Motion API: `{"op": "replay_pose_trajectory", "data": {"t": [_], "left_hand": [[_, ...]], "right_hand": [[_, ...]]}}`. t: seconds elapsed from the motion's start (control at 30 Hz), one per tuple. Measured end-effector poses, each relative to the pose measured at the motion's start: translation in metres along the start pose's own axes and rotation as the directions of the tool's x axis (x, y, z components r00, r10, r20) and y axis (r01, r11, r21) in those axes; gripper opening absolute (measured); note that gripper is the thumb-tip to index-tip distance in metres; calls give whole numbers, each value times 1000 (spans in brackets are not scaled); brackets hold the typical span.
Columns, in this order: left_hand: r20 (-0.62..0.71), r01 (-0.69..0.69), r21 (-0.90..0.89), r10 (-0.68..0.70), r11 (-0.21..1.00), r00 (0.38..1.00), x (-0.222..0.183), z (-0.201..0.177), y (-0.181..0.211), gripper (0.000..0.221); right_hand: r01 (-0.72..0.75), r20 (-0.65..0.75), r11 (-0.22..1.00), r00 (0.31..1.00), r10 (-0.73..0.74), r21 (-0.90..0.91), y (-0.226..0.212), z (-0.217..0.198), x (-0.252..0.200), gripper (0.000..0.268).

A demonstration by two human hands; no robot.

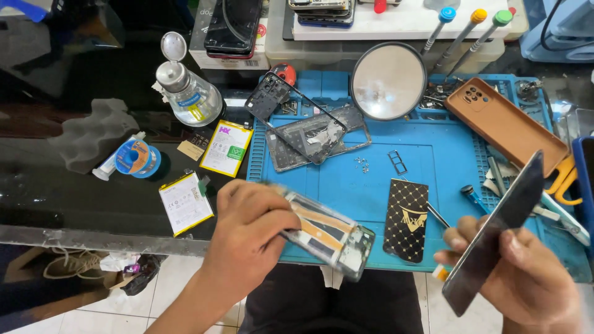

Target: Disassembling a smartphone to test and install a new screen component, including handling the battery and motherboard.

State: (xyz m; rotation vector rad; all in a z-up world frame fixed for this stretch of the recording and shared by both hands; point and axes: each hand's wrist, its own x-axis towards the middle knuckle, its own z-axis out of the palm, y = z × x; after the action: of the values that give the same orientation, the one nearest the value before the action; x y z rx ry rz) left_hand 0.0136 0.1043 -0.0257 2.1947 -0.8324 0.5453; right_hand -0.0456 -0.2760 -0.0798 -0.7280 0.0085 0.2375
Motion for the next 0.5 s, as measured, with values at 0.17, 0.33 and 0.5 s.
{"op": "replay_pose_trajectory", "data": {"t": [0.17,0.33,0.5], "left_hand": [[-115,-236,106,247,966,962,3,13,1,22],[-184,-313,36,314,949,932,-2,30,2,11],[-230,-357,71,364,931,903,4,49,3,17]], "right_hand": [[-206,189,977,963,193,53,12,33,18,19],[-315,254,949,918,305,-1,24,50,22,16],[-351,118,936,929,351,-16,44,40,22,26]]}}
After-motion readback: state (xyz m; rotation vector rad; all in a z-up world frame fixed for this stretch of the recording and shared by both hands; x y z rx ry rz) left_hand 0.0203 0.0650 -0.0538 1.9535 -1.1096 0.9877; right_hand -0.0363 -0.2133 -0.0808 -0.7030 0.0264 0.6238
